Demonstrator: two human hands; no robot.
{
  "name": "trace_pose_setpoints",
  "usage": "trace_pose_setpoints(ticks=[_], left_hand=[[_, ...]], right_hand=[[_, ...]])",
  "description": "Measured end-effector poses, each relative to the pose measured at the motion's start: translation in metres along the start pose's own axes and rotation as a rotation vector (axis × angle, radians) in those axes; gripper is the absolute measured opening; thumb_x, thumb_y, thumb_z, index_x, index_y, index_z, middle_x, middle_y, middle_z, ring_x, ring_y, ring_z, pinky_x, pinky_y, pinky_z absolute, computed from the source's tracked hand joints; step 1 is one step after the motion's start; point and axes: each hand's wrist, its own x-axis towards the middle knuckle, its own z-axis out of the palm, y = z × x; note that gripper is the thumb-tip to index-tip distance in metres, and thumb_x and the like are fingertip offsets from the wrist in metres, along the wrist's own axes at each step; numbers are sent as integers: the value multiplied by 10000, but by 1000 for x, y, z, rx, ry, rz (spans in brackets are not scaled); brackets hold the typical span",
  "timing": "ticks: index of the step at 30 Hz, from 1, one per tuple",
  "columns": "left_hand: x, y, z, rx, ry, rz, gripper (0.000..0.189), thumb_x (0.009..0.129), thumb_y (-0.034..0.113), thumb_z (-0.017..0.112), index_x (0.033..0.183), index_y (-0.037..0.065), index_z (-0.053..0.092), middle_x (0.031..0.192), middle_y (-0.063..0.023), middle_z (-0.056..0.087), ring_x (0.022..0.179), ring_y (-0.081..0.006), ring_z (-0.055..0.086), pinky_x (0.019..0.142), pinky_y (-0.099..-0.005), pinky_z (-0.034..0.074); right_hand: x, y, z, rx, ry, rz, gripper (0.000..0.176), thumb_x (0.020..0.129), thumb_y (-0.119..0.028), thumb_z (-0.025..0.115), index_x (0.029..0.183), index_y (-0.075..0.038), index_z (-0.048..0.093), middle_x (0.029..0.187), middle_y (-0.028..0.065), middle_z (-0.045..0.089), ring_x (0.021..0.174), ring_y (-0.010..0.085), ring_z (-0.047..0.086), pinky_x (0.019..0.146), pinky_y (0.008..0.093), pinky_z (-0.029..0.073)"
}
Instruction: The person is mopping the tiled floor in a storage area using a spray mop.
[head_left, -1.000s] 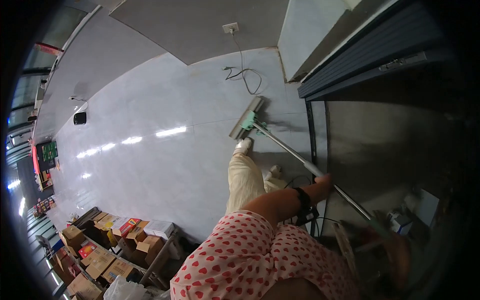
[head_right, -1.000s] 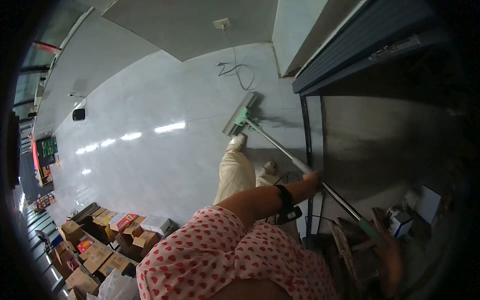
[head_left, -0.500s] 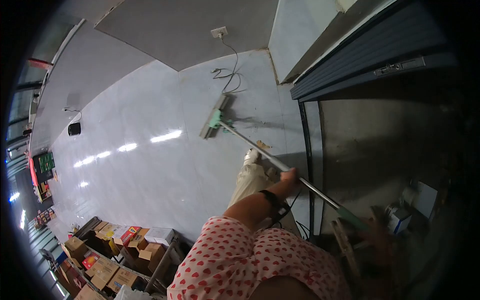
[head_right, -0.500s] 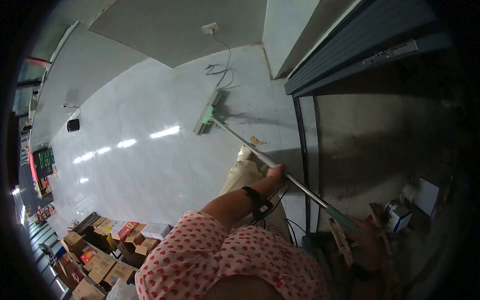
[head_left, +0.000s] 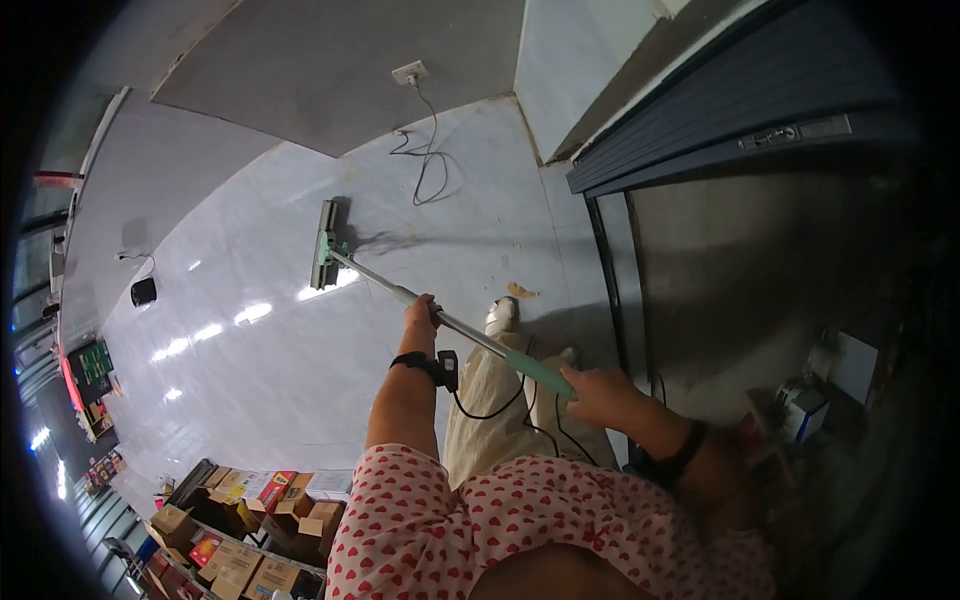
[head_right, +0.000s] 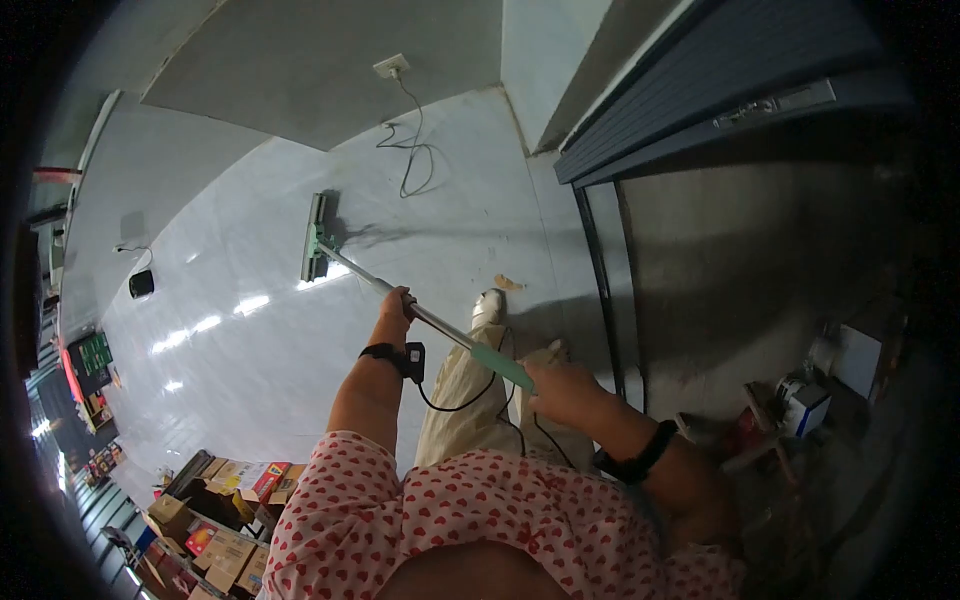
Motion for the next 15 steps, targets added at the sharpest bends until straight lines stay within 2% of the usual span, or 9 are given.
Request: trace_pose_setpoints(ticks=[3,7,10,12,15], left_hand=[[14,-27,13,-149,-59,-22,114,706,67,611,763,8,532,628,-100,509,556,-241,561,478,-371,488],[-9,-95,55,-177,-35,-99,91,744,67,581,764,0,522,667,-118,521,539,-253,552,485,-365,477],[-51,-163,94,-49,-98,-165,122,782,98,563,834,-10,539,752,-134,557,610,-265,578,499,-367,472],[-99,-209,137,-110,-25,-223,192,787,150,584,858,-28,566,783,-131,574,671,-271,593,538,-379,487],[-175,-284,203,42,-38,-308,208,792,208,585,906,34,580,834,-103,585,737,-242,593,607,-364,488]], right_hand=[[-23,12,-10,-6,-16,6,484,713,-191,560,1164,-32,484,810,175,613,737,338,602,657,425,476],[-85,60,-12,14,84,7,451,702,-178,554,1120,-19,502,830,196,603,760,340,592,671,417,471],[-146,115,-2,-110,102,56,436,708,-168,563,1115,-22,506,820,190,604,739,340,592,663,420,469],[-193,164,8,-168,182,54,465,708,-158,578,1147,-27,499,787,176,609,700,338,593,647,425,467],[-275,207,-2,-190,235,264,405,697,-143,593,1081,-20,552,784,181,605,703,337,591,656,417,463]])
